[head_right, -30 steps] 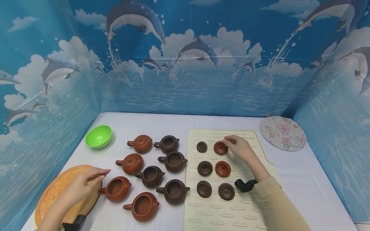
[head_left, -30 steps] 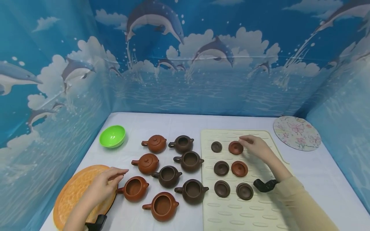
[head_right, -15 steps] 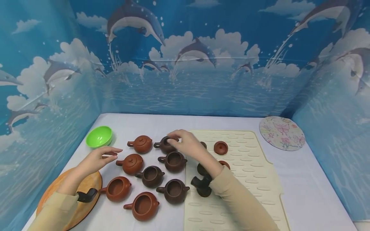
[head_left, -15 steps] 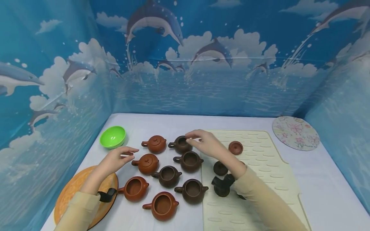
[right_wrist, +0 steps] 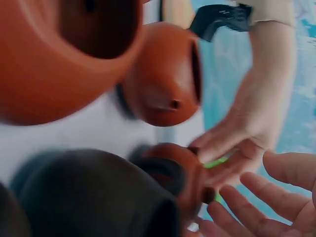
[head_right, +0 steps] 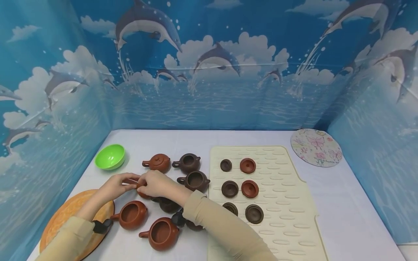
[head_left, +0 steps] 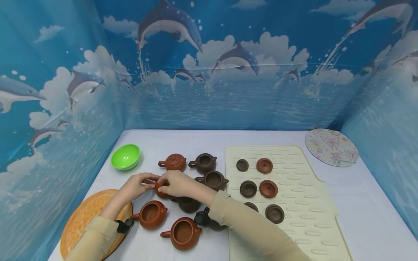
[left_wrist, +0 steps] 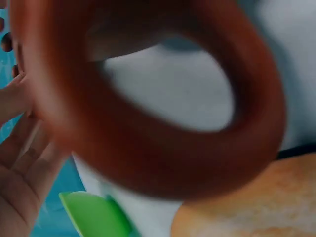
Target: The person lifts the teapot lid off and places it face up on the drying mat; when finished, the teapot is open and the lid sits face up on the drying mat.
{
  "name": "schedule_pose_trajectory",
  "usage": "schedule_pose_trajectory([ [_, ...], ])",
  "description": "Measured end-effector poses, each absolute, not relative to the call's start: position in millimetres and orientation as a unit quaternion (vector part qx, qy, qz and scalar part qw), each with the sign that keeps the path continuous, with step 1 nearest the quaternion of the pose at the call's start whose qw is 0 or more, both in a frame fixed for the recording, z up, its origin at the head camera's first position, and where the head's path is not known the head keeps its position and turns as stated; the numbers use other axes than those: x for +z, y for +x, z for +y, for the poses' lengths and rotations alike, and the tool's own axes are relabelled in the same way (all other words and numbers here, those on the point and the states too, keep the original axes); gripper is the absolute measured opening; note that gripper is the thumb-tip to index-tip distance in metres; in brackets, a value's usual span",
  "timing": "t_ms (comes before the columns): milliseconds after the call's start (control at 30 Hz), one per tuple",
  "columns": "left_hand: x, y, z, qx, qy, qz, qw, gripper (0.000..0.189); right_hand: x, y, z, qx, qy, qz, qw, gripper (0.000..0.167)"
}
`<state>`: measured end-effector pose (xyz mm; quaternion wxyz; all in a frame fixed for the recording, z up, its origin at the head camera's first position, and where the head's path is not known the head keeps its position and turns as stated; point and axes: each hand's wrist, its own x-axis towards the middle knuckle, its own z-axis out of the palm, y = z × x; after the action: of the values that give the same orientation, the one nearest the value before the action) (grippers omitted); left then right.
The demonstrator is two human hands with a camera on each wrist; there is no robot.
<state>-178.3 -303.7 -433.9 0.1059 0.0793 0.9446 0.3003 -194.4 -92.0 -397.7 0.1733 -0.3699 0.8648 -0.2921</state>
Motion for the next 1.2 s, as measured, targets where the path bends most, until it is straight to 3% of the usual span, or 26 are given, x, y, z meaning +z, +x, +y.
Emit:
schedule_pose_trajectory([
  [267,-436,-180,-305,0.295,0.073,0.948,0.096,0.028,-408,-190,-109,-0.223,-0.35,0.901,0.129,0.037],
  [733,-437,-183,-301,0.309,0.074,0.944,0.092,0.031,-418,-204,-105,-0.234,-0.334,0.91,0.079,0.01],
  [967,-435,-180,-301,0.304,0.075,0.946,0.088,0.028,-419,-205,-104,-0.224,-0.355,0.908,0.02,0.004],
  [1200,-435,-175,-300,0.296,0.068,0.948,0.091,0.023,-408,-204,-88,-0.35,-0.3,0.884,0.076,0.008],
])
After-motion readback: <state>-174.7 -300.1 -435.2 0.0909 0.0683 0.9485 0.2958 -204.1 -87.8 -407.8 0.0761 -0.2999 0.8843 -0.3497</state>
